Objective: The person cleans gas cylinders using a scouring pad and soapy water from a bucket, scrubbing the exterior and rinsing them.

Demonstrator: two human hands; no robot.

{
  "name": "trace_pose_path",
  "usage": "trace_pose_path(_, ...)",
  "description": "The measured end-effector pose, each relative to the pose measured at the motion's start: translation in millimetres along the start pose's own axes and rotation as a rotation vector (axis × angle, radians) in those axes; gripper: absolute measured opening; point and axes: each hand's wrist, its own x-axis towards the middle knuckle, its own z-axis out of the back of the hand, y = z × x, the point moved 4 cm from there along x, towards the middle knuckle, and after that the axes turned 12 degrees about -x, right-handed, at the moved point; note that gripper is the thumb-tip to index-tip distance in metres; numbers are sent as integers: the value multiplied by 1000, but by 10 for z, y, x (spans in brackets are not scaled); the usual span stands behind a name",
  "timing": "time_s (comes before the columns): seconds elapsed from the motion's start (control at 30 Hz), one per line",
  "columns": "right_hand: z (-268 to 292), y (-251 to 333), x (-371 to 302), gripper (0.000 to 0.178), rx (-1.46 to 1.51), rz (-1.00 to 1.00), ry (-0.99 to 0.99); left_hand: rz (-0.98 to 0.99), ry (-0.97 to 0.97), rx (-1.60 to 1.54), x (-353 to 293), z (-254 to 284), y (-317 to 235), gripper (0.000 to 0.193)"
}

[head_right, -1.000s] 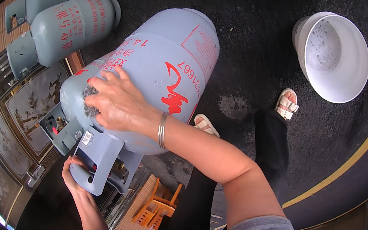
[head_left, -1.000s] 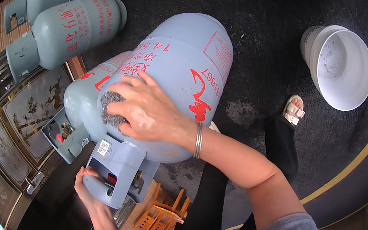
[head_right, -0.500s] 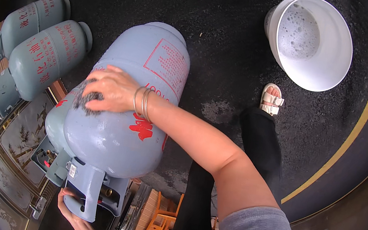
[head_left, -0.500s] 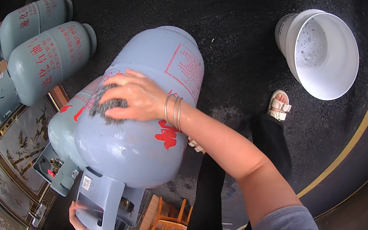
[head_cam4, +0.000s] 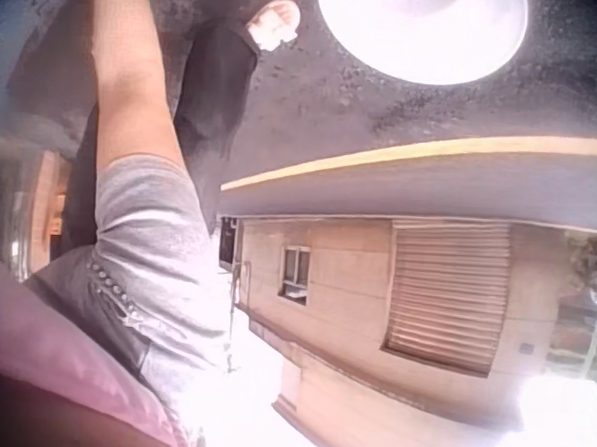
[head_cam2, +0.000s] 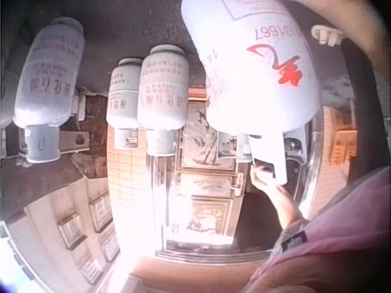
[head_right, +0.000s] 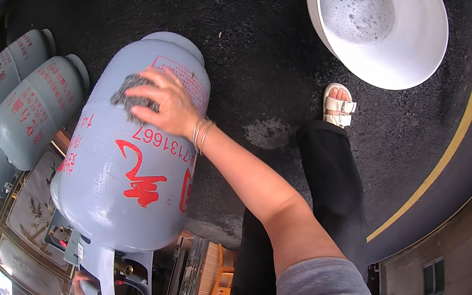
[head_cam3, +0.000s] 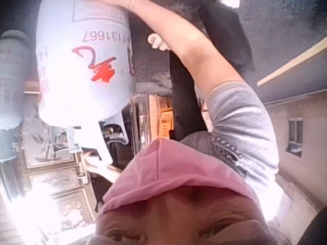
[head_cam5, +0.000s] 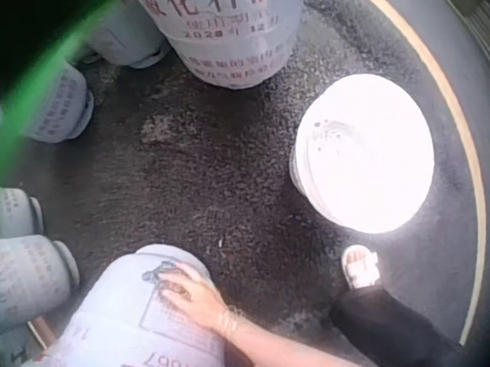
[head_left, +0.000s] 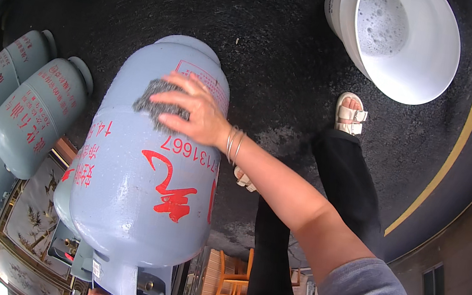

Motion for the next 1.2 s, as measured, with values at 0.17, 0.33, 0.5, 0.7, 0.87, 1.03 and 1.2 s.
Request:
trace_pose_path(0.17,-261,-947,-620,44,236,-727,-309,-11,15,53,90,-223,-2,11)
trace_pose_path(0.33,-161,326,-1009,34,215,-272,-247,-42,-9,48,78,-162,-42,11)
trace_pose_path(0.5,-23,-1209,4,26,152,-647,-460,-11,42,102,221,-476,-40,12)
trace_pose_path(0.7,-49,613,-624,36,348,-221,-146,-39,-29,45,91,-200,-118,12)
trace_pose_path(0.87,-75,-1214,46,29,352,-820,-324,-32,2,87,220,-380,-92,13)
trace_pose_path(1.03,-275,-12,-769,39,306,-445,-325,-45,-43,50,189,-189,-153,13)
trace_pose_path(1.2,-237,39,-616,35,246,-173,-151,-45,-46,28,205,-114,-228,14)
